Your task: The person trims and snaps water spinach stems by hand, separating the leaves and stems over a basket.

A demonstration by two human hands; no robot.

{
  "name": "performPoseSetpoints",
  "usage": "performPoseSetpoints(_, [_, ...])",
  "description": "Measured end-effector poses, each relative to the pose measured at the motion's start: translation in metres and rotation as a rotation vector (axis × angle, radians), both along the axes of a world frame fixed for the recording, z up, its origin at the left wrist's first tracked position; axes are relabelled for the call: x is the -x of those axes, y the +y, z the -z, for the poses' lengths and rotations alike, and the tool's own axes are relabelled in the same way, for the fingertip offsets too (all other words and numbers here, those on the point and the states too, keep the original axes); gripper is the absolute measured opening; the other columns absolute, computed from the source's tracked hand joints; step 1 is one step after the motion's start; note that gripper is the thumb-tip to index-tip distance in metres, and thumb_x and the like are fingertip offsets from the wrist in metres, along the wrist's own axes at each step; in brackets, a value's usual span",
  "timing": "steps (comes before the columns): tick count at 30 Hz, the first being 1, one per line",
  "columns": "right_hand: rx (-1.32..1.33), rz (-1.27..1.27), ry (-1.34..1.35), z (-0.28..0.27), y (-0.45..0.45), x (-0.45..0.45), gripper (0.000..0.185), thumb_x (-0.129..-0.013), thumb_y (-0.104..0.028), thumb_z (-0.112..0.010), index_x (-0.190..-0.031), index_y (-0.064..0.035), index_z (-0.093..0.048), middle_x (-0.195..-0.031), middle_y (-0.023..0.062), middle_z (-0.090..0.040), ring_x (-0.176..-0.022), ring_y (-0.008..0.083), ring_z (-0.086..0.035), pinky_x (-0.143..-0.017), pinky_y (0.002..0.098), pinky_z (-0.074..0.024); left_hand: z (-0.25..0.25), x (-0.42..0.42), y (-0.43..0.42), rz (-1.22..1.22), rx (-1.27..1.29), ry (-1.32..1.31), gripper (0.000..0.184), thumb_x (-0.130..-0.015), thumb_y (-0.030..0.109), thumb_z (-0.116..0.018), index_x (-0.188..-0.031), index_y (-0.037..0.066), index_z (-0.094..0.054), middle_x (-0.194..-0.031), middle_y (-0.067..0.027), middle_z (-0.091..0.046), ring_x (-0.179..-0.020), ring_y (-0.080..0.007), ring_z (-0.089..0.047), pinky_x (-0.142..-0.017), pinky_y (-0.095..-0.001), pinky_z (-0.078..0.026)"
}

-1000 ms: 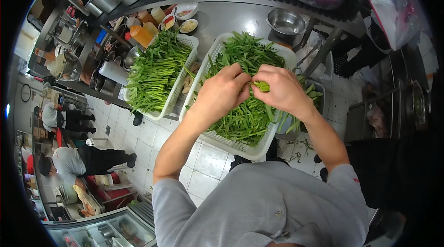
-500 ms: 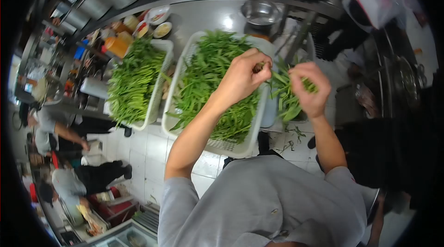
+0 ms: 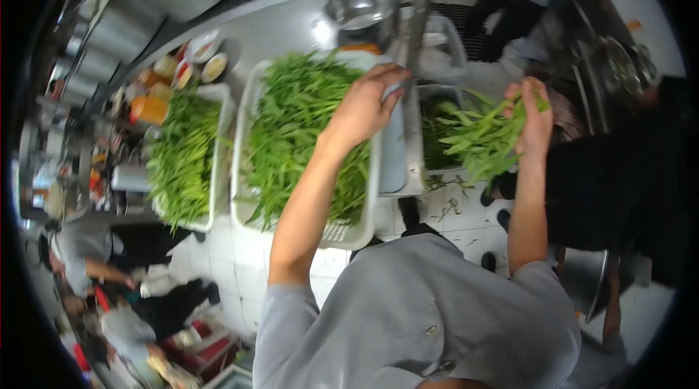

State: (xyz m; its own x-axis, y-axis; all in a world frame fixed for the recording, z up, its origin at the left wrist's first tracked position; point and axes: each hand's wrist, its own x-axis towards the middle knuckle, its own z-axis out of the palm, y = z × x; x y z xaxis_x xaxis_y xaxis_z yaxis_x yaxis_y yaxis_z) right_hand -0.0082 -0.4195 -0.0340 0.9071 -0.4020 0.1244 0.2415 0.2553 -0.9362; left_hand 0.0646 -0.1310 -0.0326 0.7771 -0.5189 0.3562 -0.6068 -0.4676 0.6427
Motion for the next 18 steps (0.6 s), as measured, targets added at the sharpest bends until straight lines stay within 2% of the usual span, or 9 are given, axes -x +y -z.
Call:
performPoseSetpoints(2, [-0.290,-0.307,-0.084,-0.002,0.013,-0.004,0.022,-0.102,-0.027,-0.054,-0.112,-0.0070,-0.052,-0.080,0.0016,-0.052,-0.069,0.0089,-0.045,-0.062,0.0238,-0.0392,-0.013,0.012,0.052,-0.110,0.043,0.072,0.030,-0.092,0.009,-0.063,-0.121,0.006,-0.065,-0.124,-0.0157,-0.062,-0.115,-0.0308,-0.060,-0.095,-0.0369,-0.050])
performPoseSetpoints(4, [-0.503,-0.546,-0.239,-0.011,0.038,-0.015,0.023,-0.103,-0.028,-0.051,-0.114,-0.0078,-0.051,-0.076,-0.0011,-0.045,-0.068,0.0100,-0.040,-0.066,0.0267,-0.0383,-0.019,0.028,0.101,-0.279,0.132,0.161,0.024,-0.091,0.006,-0.063,-0.114,0.004,-0.068,-0.114,-0.0166,-0.067,-0.099,-0.0312,-0.065,-0.086,-0.0365,-0.052])
performPoseSetpoints(8, [-1.160,-0.682,-0.412,0.003,0.102,-0.044,0.019,-0.100,-0.020,-0.056,-0.112,-0.0052,-0.052,-0.075,-0.0020,-0.052,-0.071,0.0129,-0.056,-0.074,0.0270,-0.0443,-0.011,0.059,0.173,-0.438,0.026,0.209,0.021,-0.089,0.006,-0.065,-0.109,0.004,-0.070,-0.106,-0.0141,-0.070,-0.091,-0.0283,-0.068,-0.080,-0.0357,-0.054])
performPoseSetpoints(10, [-0.048,-0.382,0.008,0.008,0.143,-0.053,0.019,-0.098,-0.016,-0.060,-0.110,-0.0018,-0.053,-0.076,0.0028,-0.063,-0.077,0.0185,-0.067,-0.078,0.0294,-0.0492,-0.009,0.074,0.187,-0.474,-0.058,0.200,0.019,-0.089,0.006,-0.066,-0.106,0.004,-0.071,-0.103,-0.0139,-0.071,-0.089,-0.0295,-0.069,-0.080,-0.0364,-0.053])
performPoseSetpoints(11, [0.385,-0.312,-0.073,0.041,0.150,-0.068,0.021,-0.097,-0.017,-0.061,-0.107,0.0000,-0.055,-0.078,0.0090,-0.069,-0.082,0.0233,-0.070,-0.081,0.0329,-0.0520,-0.009,0.081,0.191,-0.498,-0.109,0.187,0.018,-0.089,0.006,-0.066,-0.105,0.004,-0.072,-0.102,-0.0141,-0.071,-0.089,-0.0303,-0.069,-0.079,-0.0368,-0.053])
performPoseSetpoints(13, [-0.048,-0.412,-0.073,0.028,0.158,-0.057,0.018,-0.099,-0.019,-0.059,-0.105,-0.0023,-0.055,-0.076,0.0088,-0.067,-0.080,0.0233,-0.070,-0.083,0.0355,-0.0537,-0.007,0.091,0.199,-0.528,-0.160,0.140,0.015,-0.087,0.009,-0.069,-0.101,0.003,-0.073,-0.098,-0.0150,-0.071,-0.087,-0.0333,-0.069,-0.079,-0.0381,-0.053])
performPoseSetpoints(15, [-0.681,-0.582,-0.119,0.021,0.151,-0.053,0.015,-0.100,-0.019,-0.056,-0.103,-0.0037,-0.056,-0.075,0.0092,-0.065,-0.078,0.0241,-0.069,-0.082,0.0383,-0.0552,-0.006,0.093,0.201,-0.579,-0.223,0.186,0.016,-0.086,0.011,-0.071,-0.100,0.003,-0.073,-0.095,-0.0134,-0.072,-0.083,-0.0291,-0.068,-0.078,-0.0356,-0.053])
performPoseSetpoints(16, [-0.783,-0.567,-0.120,0.016,0.152,-0.052,0.016,-0.101,-0.018,-0.055,-0.105,-0.0029,-0.056,-0.077,0.0083,-0.064,-0.077,0.0228,-0.068,-0.082,0.0366,-0.0551,-0.006,0.096,0.201,-0.594,-0.259,0.215,0.017,-0.086,0.012,-0.072,-0.100,0.003,-0.074,-0.093,-0.0126,-0.072,-0.081,-0.0270,-0.068,-0.077,-0.0344,-0.053])
performPoseSetpoints(18, [0.357,-0.355,-0.136,0.046,0.150,-0.077,0.016,-0.101,-0.017,-0.053,-0.107,-0.0019,-0.055,-0.077,0.0073,-0.062,-0.074,0.0213,-0.066,-0.078,0.0338,-0.0546,0.009,0.092,0.202,-0.511,-0.346,0.048,0.033,-0.082,0.016,-0.076,-0.113,0.007,-0.070,-0.108,-0.0125,-0.069,-0.092,-0.0282,-0.065,-0.083,-0.0377,-0.053])
